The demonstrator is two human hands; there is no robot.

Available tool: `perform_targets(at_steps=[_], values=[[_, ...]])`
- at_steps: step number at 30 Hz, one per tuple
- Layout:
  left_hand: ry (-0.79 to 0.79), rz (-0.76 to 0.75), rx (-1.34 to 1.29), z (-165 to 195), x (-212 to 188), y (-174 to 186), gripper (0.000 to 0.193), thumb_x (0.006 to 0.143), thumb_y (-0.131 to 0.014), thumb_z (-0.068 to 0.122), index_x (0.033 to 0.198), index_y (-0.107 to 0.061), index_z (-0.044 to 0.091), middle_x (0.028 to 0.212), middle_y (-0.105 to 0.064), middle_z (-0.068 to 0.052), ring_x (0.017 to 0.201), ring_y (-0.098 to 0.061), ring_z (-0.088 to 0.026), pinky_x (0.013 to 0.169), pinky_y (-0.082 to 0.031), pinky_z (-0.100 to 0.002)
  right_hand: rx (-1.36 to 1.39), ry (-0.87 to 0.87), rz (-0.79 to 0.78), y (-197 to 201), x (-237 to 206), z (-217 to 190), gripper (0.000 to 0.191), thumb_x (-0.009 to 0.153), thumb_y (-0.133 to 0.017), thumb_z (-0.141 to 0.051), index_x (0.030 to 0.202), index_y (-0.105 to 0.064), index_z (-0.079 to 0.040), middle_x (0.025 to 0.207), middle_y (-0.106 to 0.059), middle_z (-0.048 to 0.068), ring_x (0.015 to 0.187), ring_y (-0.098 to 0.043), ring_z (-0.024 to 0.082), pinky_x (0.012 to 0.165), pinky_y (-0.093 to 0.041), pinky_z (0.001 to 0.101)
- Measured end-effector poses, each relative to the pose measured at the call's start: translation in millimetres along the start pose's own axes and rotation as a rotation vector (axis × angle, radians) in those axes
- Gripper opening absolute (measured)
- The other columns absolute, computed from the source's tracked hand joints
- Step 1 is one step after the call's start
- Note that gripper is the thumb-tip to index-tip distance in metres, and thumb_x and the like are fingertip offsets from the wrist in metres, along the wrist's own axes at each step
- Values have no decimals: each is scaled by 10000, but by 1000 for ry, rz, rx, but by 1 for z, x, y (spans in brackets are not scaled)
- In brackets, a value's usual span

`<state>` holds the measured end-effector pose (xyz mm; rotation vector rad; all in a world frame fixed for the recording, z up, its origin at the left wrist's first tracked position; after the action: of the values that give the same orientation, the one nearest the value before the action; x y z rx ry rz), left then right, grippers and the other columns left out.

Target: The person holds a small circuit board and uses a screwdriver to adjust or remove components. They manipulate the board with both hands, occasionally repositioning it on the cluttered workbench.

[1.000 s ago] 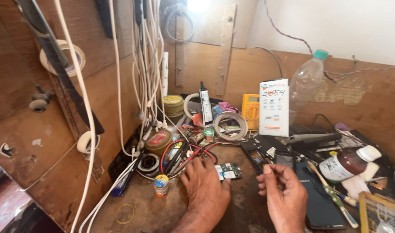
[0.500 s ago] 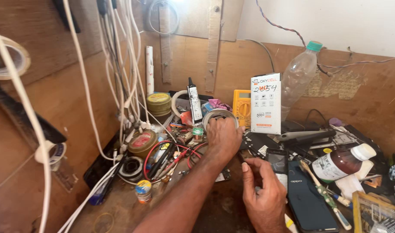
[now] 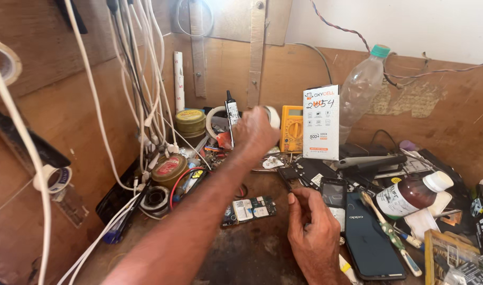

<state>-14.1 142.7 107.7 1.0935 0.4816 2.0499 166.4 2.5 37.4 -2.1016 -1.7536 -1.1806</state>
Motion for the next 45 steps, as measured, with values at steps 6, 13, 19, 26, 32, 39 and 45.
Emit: perform_targets(at_steps=[6,13,19,26,32,39,45], values=[[194,-571,-563,13,-21,50,322,845,-689,139,966,-766,-149,841,-793,-256,681,-759,-298,618,-599,-421,50,14,-6,4,2,-3,229,964,-681,-156,1118,-636,8,918,-779,110,713,-743,143,572,-559,273],[330,-1063,-873,34,-90,75,309,840,-714,134,1041,-735,-100,804,-791,-179,690,-773,-216,622,-641,-336,52,365,-54,38,24,-22,762,829,-780,-178,1465,-418,33,1354,-549,218,1050,-623,264,797,-561,345],[212,-1131,-872,48,-117,61,363,868,-721,212,1031,-747,-111,805,-787,-159,666,-749,-196,605,-598,-327,-116,280,-190,50,36,-11,507,799,-680,26,1284,-690,-121,1032,-737,96,924,-699,194,791,-564,338],[98,-1098,-1143,32,-121,72,422,1019,-601,333,1096,-762,-49,913,-784,-119,779,-714,-132,705,-553,-286,-62,-20,-121,45,35,7,471,863,-675,2,1296,-708,-179,905,-731,91,781,-724,193,730,-573,344],[-74,-1013,-1129,26,-134,72,303,929,-693,102,1171,-729,-77,1025,-792,-108,912,-717,-91,851,-555,-249,-45,64,-137,41,38,-1,492,853,-648,33,1306,-689,-154,1024,-764,74,907,-740,180,815,-572,319],[-8,-747,-982,29,-126,57,269,875,-731,103,1076,-777,-70,901,-810,-110,751,-720,-90,691,-560,-261,1,145,-7,76,47,-26,319,893,-634,52,1186,-720,-43,1106,-710,78,986,-699,143,870,-563,287],[-39,-591,-766,40,-127,52,270,864,-755,210,1058,-788,25,835,-812,-90,712,-710,-87,638,-559,-296,38,-20,-76,59,47,-31,161,842,-780,-71,994,-758,-24,895,-730,34,718,-696,88,648,-558,232]])
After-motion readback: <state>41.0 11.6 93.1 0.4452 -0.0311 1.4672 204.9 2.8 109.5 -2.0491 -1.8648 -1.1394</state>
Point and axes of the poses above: each hand's wrist, its own x-axis towards the middle knuckle, its own y-axis out of the back of the hand, z = x × y, the point moved 4 cm from there along x, towards the middle knuckle
